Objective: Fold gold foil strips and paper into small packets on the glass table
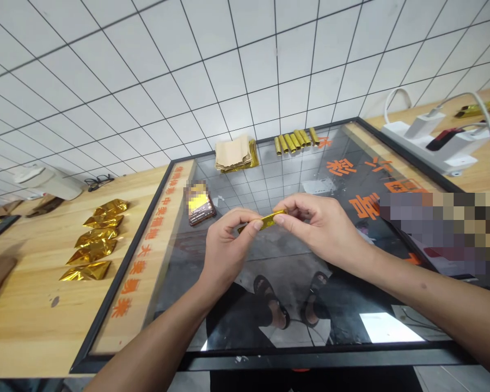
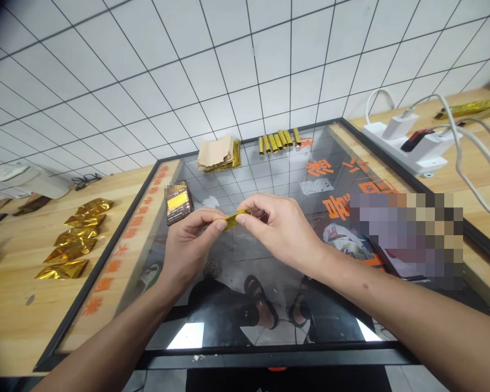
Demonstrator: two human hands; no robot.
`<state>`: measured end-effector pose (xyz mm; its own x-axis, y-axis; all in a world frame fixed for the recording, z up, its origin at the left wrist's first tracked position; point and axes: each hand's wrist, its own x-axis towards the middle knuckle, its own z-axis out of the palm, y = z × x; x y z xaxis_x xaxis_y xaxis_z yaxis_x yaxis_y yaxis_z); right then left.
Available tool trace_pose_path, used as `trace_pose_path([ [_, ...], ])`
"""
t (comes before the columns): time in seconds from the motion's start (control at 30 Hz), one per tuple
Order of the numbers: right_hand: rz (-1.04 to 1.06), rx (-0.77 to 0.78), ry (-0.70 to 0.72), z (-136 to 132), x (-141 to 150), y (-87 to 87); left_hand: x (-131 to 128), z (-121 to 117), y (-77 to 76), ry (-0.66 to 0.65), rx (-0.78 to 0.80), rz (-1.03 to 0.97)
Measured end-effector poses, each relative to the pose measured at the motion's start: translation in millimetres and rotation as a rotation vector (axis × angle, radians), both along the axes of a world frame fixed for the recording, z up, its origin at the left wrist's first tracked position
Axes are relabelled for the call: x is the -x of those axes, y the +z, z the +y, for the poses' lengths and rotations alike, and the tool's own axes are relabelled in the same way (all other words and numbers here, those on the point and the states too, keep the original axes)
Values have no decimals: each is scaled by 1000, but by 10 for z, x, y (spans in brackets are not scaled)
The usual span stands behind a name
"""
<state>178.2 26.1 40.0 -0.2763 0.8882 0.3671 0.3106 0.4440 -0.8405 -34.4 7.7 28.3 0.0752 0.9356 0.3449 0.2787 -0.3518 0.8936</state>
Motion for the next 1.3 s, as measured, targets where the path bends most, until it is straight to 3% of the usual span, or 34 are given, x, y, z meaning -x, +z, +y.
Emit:
trace_pose_path([
  [0.63, 81, 106, 61, 14, -18, -6, -38, -18, -14, -7, -7, 12],
  [0.97, -39, -13, 112, -57, -5, 75, -95, -78, 73, -78, -43, 149],
  [1.3, 95, 218, 56, 108, -80, 73, 12, 57, 18, -61, 239, -47],
])
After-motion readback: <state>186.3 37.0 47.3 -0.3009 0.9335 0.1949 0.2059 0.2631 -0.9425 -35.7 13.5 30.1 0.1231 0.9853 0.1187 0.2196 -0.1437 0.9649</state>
